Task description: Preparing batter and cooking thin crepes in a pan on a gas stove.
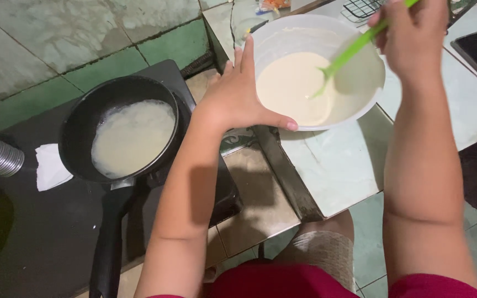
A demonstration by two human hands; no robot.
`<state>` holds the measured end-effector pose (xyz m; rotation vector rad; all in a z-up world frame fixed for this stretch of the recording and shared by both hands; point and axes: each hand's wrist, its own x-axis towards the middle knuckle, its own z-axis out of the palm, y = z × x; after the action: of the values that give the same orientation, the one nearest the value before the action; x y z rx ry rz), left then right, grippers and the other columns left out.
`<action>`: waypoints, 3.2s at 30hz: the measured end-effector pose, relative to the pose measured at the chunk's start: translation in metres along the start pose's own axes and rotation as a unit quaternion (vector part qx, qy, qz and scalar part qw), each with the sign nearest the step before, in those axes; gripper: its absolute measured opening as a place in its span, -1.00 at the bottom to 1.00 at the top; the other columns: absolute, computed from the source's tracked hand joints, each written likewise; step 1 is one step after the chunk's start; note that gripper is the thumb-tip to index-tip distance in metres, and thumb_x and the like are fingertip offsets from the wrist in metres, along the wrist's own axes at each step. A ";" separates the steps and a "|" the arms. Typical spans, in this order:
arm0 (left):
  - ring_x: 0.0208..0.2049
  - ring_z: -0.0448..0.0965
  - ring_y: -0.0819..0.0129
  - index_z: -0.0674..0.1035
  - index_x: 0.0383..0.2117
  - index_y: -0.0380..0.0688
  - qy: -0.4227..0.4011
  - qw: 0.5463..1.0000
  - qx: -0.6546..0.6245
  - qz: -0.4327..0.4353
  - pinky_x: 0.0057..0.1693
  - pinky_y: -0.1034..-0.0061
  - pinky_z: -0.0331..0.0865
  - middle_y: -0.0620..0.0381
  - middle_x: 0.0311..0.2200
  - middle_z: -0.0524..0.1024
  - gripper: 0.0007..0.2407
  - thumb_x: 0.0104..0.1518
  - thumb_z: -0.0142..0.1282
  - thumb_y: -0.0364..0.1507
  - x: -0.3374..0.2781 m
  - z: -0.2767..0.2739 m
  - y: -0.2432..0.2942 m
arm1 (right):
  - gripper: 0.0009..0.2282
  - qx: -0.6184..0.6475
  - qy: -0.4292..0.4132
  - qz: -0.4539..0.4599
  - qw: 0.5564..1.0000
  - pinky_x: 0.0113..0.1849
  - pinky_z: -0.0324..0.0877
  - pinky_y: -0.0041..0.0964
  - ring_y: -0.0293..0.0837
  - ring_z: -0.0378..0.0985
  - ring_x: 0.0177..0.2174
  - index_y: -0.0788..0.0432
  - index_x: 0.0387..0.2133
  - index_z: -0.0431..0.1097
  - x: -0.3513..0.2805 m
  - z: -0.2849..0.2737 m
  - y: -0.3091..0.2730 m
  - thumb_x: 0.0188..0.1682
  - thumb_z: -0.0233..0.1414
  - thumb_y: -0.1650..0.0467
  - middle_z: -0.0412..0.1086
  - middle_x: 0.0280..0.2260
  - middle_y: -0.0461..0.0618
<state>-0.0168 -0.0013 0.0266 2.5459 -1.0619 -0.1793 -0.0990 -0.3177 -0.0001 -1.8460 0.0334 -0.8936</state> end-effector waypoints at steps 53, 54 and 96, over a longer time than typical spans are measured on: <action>0.45 -0.20 -0.32 -0.24 0.36 -0.51 0.023 0.997 -0.049 0.045 0.45 0.06 -0.24 -0.59 0.37 -0.13 0.49 -0.67 0.51 0.23 0.004 0.004 0.001 | -0.86 -0.010 0.001 0.108 0.994 -0.56 0.40 -0.32 -0.16 0.51 -0.56 0.23 -0.10 0.06 -0.002 -0.007 -0.020 0.26 -0.06 0.51 0.50 -0.38 0.19; 0.45 -0.20 -0.33 -0.23 0.37 -0.51 0.025 0.997 -0.052 0.048 0.45 0.06 -0.24 -0.59 0.37 -0.13 0.49 -0.67 0.51 0.23 0.004 0.005 0.000 | -0.84 0.051 -0.014 0.148 0.988 -0.58 0.45 -0.29 -0.14 0.53 -0.58 0.21 -0.13 0.06 0.000 -0.002 -0.017 0.19 -0.05 0.54 0.47 -0.41 0.23; 0.45 -0.20 -0.32 -0.24 0.35 -0.54 0.020 0.998 -0.033 0.045 0.45 0.01 -0.24 -0.63 0.36 -0.13 0.49 -0.66 0.49 0.25 0.003 0.005 0.001 | -0.85 -0.188 -0.108 -0.243 0.945 -0.15 0.53 -0.23 0.00 0.68 -0.15 0.37 -0.12 0.06 -0.028 0.011 -0.063 0.31 -0.05 0.58 0.47 -0.30 0.19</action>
<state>-0.0166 -0.0054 0.0224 2.4279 -1.1344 -0.1356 -0.1358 -0.2686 0.0329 -2.3571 -0.4337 -1.0650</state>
